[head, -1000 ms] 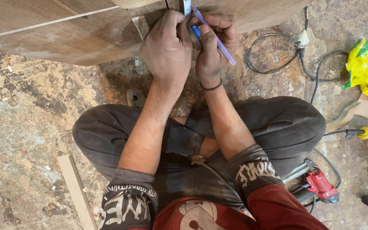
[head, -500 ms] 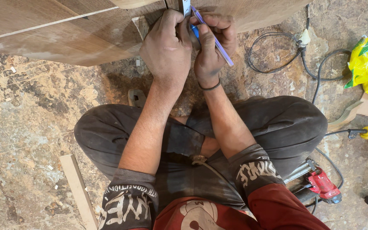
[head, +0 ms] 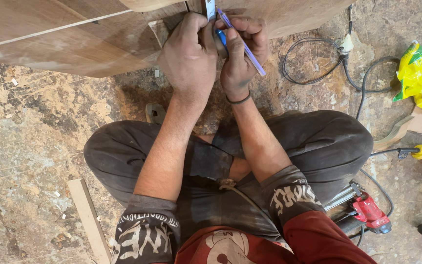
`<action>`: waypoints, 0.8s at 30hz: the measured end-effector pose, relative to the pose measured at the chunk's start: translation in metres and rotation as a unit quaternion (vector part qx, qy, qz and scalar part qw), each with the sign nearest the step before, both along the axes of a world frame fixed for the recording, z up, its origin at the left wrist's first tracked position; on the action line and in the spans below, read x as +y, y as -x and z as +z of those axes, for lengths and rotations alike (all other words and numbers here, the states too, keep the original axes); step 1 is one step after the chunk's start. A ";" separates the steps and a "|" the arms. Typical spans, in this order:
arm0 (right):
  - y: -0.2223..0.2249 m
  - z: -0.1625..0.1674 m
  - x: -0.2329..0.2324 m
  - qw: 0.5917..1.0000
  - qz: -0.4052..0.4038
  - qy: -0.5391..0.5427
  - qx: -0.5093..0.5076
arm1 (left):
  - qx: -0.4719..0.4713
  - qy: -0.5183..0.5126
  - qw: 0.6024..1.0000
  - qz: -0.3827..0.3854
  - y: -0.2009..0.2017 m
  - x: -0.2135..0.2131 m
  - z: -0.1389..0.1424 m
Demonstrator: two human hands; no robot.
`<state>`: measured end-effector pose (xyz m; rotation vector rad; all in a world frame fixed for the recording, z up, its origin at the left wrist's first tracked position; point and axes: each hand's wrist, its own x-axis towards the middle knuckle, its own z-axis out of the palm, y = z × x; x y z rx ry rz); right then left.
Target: The person attaches small wooden blocks to the bottom of a wooden cabinet using a pneumatic nail gun. They measure and mark positions with a tape measure and pen, then secure the blocks with nails.
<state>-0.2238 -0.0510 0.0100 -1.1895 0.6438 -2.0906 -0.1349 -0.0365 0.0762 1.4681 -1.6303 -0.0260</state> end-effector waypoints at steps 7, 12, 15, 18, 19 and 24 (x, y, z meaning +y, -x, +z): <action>-0.002 0.000 0.003 1.000 0.003 -0.006 -0.018 | 0.008 0.002 1.000 -0.006 0.000 0.001 0.001; -0.002 0.000 0.004 0.999 0.008 -0.028 -0.018 | 0.003 0.001 1.000 -0.001 0.000 0.002 0.000; 0.002 0.006 0.005 0.995 0.015 0.008 -0.102 | 0.002 -0.003 1.000 -0.021 -0.002 0.005 0.001; 0.015 0.019 0.019 0.996 -0.044 -0.014 -0.081 | 0.036 -0.012 0.997 -0.062 -0.003 0.012 0.005; 0.022 0.024 0.029 0.995 -0.075 -0.035 -0.050 | 0.057 -0.009 0.995 -0.076 -0.003 0.019 0.007; 0.043 0.048 0.087 0.936 -0.094 -0.041 0.336 | 0.263 -0.044 0.957 -0.116 0.004 0.054 0.016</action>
